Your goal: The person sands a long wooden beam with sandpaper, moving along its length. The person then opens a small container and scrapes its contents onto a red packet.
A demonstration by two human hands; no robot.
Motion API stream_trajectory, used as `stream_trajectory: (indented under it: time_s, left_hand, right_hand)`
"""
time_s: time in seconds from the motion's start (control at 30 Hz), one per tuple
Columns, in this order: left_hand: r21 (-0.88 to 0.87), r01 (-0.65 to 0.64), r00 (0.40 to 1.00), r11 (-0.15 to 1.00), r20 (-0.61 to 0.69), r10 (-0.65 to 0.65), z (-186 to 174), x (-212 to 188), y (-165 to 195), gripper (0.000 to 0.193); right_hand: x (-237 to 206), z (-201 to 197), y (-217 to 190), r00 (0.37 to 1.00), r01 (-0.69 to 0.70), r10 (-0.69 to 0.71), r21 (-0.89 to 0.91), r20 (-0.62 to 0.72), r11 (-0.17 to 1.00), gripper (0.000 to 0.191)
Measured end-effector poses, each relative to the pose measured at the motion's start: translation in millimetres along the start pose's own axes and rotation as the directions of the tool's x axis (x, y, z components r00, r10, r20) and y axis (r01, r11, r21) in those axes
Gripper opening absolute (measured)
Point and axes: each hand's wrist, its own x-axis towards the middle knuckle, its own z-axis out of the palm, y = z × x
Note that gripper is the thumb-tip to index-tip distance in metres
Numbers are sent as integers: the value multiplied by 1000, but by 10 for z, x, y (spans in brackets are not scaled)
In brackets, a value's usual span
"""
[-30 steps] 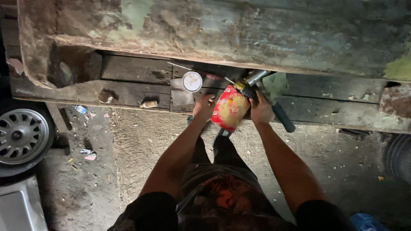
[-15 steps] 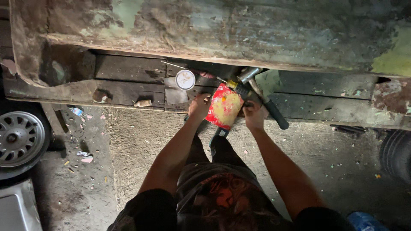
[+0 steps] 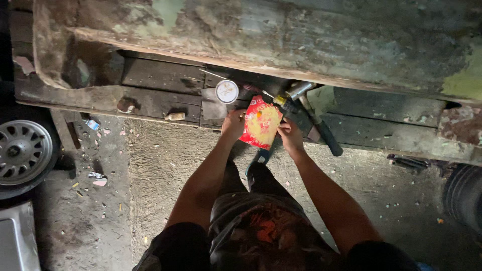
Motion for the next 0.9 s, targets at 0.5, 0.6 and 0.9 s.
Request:
stream_trajectory:
  time_s: [0.5, 0.6, 0.9]
  left_hand:
    - [-4, -93, 995, 996, -43, 93, -183, 29, -59, 42]
    - [-19, -74, 997, 997, -28, 73, -213, 16, -63, 44]
    - [3, -105, 994, 995, -13, 105, -213, 60, -114, 51]
  right_hand:
    - [59, 187, -125, 995, 54, -49, -62, 81, 997, 58]
    - [42, 237, -170, 984, 114, -116, 26, 134, 993, 57]
    - [72, 389, -370, 984, 152, -146, -55, 101, 987, 65]
